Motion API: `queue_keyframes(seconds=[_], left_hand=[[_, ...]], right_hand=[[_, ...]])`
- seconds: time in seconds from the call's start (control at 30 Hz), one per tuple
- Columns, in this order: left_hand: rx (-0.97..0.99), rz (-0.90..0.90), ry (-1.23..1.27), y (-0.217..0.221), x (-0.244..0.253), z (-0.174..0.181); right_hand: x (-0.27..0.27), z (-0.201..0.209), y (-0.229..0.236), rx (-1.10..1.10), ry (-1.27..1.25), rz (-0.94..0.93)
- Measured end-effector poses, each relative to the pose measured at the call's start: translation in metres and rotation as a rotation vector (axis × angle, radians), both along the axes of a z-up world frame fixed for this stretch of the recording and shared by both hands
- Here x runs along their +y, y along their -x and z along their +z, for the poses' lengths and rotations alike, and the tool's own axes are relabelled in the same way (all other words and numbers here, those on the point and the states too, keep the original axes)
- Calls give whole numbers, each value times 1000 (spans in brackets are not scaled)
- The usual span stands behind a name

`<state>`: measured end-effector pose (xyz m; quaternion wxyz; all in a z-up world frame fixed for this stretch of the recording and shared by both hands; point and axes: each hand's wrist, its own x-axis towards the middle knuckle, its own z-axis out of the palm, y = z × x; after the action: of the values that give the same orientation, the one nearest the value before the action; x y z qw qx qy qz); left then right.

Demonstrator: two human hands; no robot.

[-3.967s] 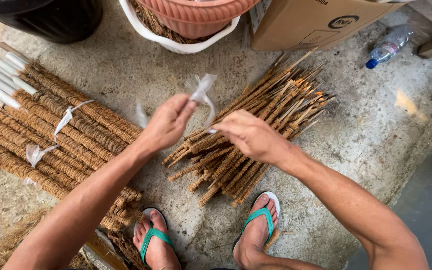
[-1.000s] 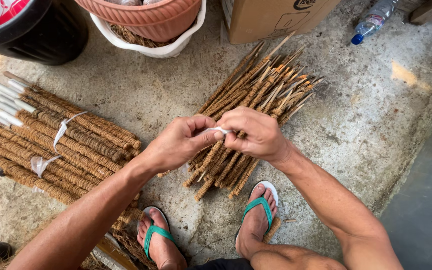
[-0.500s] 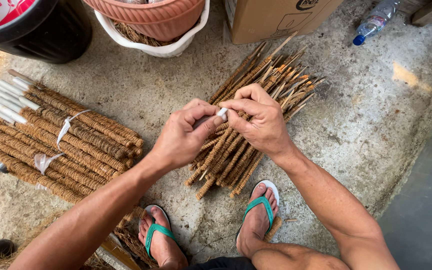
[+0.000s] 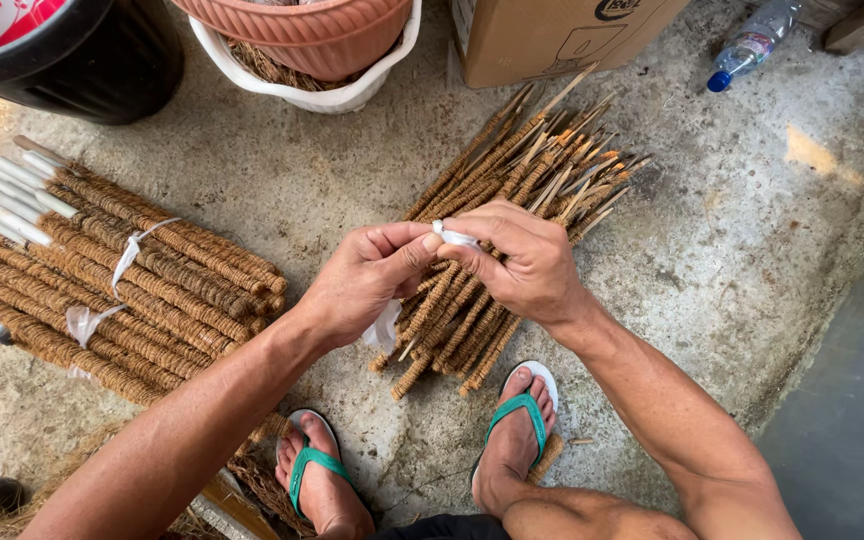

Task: The person gathers loose broom sticks, aligns them into a bundle, and ties them together using a white plastic strip. The person repeats this process to create multiple finished broom bundles.

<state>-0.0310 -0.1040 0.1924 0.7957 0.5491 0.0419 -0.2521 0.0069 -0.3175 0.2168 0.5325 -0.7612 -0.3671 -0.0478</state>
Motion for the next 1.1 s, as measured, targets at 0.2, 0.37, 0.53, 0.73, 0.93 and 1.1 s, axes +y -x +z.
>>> queue_keyframes(seconds=[0.2,0.37,0.53,0.73,0.93,1.1], left_hand=[[-39,92,40,1,6,-1],[-10,38,-215,3,9,0],[-25,52,-277,8,0,-2],[-281,-31,-537,12,1,8],[-982,-286,-943,42,14,29],[-1261,-519,-793,75,26,52]], right_hand=[[-6,-20,1,136,-122,-43],[-13,-17,-4,290,-91,-142],[-6,9,-2,-337,152,-139],[3,19,-2,-510,342,66],[-14,23,22,-446,434,405],[-45,50,57,-265,441,625]])
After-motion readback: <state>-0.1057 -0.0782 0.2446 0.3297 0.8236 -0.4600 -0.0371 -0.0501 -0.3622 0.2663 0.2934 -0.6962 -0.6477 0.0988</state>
